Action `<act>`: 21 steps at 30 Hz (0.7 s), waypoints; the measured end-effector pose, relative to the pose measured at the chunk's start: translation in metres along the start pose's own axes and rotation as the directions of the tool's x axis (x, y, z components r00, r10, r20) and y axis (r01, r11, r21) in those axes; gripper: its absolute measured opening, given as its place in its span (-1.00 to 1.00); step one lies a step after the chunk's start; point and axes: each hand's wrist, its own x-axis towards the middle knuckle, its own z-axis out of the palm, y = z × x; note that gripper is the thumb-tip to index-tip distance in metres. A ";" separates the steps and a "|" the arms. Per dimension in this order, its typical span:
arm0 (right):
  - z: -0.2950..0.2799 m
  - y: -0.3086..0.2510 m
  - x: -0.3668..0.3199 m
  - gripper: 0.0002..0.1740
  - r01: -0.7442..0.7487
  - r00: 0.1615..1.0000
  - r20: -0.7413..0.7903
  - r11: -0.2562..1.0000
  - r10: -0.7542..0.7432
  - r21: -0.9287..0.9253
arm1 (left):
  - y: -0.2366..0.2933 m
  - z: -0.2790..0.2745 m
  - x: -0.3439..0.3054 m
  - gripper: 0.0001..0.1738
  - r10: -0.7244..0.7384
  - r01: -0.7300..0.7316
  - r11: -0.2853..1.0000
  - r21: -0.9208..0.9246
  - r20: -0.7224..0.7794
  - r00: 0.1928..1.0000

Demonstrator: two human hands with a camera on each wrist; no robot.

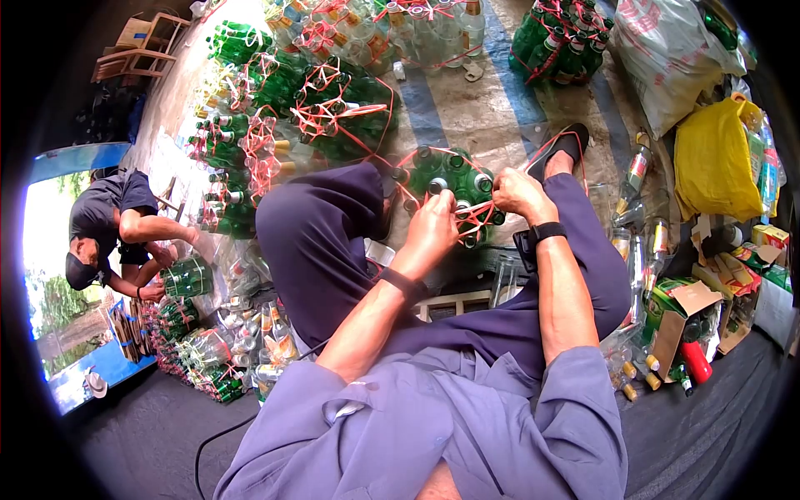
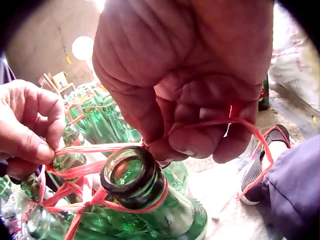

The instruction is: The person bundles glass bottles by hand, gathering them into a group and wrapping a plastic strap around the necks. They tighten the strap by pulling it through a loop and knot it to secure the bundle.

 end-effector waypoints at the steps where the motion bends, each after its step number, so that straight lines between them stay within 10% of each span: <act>1: 0.000 0.000 -0.001 -0.76 0.000 1.000 -0.007 1.000 0.000 0.004 | 0.000 0.000 0.001 -0.88 -0.008 0.008 1.000 0.015 0.018 1.000; 18: 0.027 0.018 0.011 -0.74 -0.203 0.959 -0.153 0.956 0.237 0.210 | -0.014 0.016 0.007 -0.87 -0.022 0.000 0.963 0.271 0.079 0.997; 21: 0.018 0.010 0.011 -0.71 -0.231 0.955 -0.142 0.953 0.260 0.195 | 0.003 0.010 -0.004 -0.71 0.084 -0.071 0.990 0.118 -0.101 0.991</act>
